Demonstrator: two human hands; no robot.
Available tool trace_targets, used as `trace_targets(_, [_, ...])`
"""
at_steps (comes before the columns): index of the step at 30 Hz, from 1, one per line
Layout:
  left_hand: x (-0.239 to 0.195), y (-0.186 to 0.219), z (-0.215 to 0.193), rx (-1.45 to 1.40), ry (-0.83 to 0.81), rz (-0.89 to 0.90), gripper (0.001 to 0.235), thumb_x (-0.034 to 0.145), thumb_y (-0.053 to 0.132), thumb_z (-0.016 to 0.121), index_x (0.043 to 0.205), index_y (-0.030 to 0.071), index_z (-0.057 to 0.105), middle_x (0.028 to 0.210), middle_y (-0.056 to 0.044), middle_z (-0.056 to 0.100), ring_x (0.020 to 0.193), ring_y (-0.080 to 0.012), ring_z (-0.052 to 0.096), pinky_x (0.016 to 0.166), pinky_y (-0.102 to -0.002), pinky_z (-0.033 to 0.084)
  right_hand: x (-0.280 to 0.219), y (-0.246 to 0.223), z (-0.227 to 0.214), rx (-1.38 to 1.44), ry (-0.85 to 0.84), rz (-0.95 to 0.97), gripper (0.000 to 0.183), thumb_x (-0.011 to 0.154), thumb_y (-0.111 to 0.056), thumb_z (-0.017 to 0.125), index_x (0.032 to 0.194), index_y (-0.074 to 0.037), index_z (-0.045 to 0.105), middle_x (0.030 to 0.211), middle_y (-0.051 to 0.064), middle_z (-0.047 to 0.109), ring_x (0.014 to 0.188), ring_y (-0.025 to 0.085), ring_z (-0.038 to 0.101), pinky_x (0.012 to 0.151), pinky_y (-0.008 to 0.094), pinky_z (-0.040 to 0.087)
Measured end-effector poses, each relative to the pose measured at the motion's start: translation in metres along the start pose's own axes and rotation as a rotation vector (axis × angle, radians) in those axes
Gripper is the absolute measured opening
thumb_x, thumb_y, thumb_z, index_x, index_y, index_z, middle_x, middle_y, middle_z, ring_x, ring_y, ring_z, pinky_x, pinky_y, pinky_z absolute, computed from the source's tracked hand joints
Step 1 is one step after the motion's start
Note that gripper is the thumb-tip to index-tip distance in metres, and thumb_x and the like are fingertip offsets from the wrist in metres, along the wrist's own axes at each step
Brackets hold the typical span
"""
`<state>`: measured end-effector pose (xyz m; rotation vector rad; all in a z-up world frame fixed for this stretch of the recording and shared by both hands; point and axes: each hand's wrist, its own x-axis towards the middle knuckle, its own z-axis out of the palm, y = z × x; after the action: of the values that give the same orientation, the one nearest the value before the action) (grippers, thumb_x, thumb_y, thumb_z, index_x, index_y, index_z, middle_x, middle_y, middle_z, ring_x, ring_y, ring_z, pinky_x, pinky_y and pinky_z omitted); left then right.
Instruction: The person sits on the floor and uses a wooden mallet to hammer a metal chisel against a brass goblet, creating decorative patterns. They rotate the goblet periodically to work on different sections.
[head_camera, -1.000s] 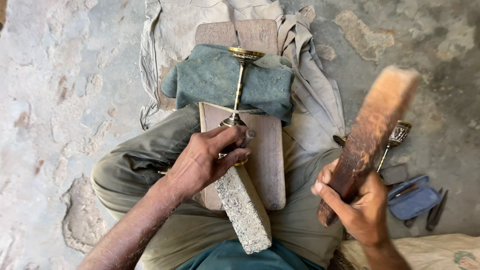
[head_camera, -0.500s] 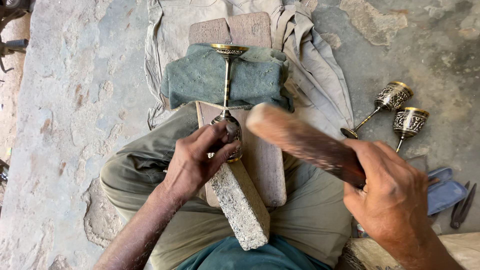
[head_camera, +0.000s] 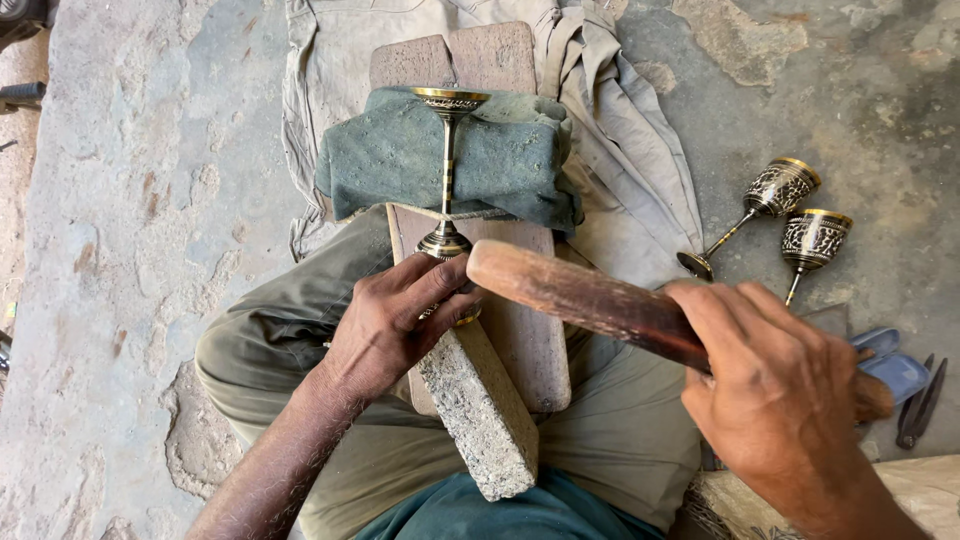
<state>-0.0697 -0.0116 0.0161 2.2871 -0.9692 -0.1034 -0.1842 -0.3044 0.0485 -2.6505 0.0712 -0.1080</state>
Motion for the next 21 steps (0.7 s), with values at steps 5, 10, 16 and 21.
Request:
trace_targets(5, [0.002, 0.0, -0.005, -0.029, -0.01, 0.069, 0.033, 0.098, 0.018, 0.071, 0.128, 0.009, 0.061, 0.108, -0.011, 0.069, 0.088, -0.0313, 0.071, 0.073, -0.041, 0.059, 0.0, 0.005, 0.009, 0.003, -0.017, -0.02, 0.063, 0.061, -0.003, 0.08, 0.122, -0.002, 0.064, 0.098, 0.017, 0.07, 0.086, 0.038, 0.069, 0.073, 0.048, 0.053])
trace_targets(10, [0.007, 0.0, -0.009, -0.088, -0.058, 0.037, 0.037, 0.097, 0.02, 0.069, 0.131, 0.008, 0.06, 0.111, -0.011, 0.07, 0.087, -0.0302, 0.072, 0.071, -0.04, 0.06, -0.002, 0.012, 0.02, 0.09, 0.06, -0.028, 0.056, 0.068, -0.001, 0.079, 0.121, 0.0, 0.062, 0.099, 0.017, 0.07, 0.087, 0.034, 0.071, 0.075, 0.045, 0.056])
trace_targets(16, [0.01, -0.001, -0.011, -0.068, -0.079, 0.066, 0.04, 0.097, 0.022, 0.069, 0.133, 0.007, 0.059, 0.115, -0.014, 0.069, 0.09, -0.0331, 0.072, 0.072, -0.041, 0.06, -0.003, 0.016, 0.03, 0.112, 0.123, -0.061, 0.049, 0.072, 0.0, 0.078, 0.118, 0.001, 0.062, 0.098, 0.018, 0.07, 0.085, 0.034, 0.072, 0.073, 0.044, 0.056])
trace_targets(21, [0.014, -0.002, -0.014, -0.109, -0.117, 0.078, 0.037, 0.098, 0.021, 0.069, 0.132, 0.007, 0.059, 0.119, -0.015, 0.069, 0.092, -0.0341, 0.073, 0.073, -0.042, 0.061, -0.004, 0.018, 0.029, 0.121, 0.117, -0.067, 0.049, 0.07, 0.0, 0.077, 0.117, 0.001, 0.062, 0.095, 0.018, 0.07, 0.083, 0.036, 0.07, 0.07, 0.046, 0.054])
